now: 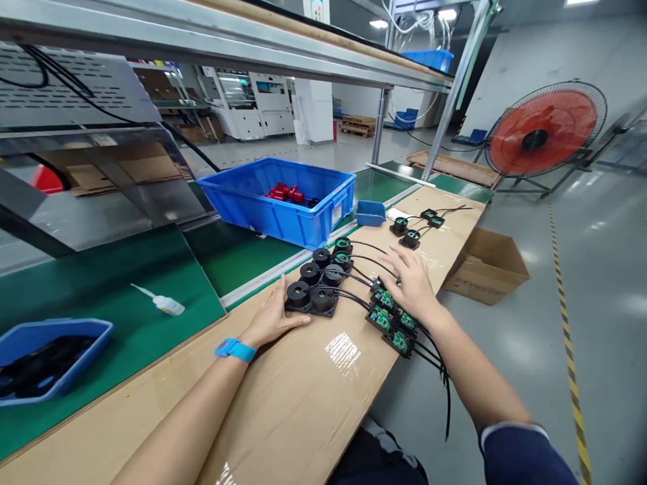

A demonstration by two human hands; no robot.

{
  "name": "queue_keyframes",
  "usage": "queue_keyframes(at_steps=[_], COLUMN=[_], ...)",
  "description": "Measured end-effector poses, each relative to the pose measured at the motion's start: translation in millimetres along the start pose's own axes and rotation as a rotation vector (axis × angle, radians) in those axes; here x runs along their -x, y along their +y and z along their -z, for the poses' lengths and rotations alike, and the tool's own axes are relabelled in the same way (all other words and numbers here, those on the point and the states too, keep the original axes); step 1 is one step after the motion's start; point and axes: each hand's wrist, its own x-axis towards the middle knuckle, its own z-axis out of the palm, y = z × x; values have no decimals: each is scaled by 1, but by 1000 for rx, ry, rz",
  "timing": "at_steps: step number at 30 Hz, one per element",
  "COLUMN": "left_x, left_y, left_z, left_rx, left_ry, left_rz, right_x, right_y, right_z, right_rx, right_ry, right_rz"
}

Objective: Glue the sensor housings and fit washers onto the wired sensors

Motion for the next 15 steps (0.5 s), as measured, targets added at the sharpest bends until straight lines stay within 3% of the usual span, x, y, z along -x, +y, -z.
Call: queue_keyframes(at_steps=[3, 6, 10, 15], left_x=[25, 52, 70, 69], left_y=[10, 23, 33, 35], left_z=[-6, -13, -18, -20], left_rx=[8, -3, -15, 0], left_ry=[8, 35, 88, 108], left_rz=[63, 77, 89, 103], right_x=[-81, -135, -155, -150], right_y=[13, 13, 1, 1], right_z=[-9, -37, -73, -96], right_rx=[-1, -11, -13, 10], right_ry=[-180, -387, -538, -531], right_rz=[109, 214, 304, 265])
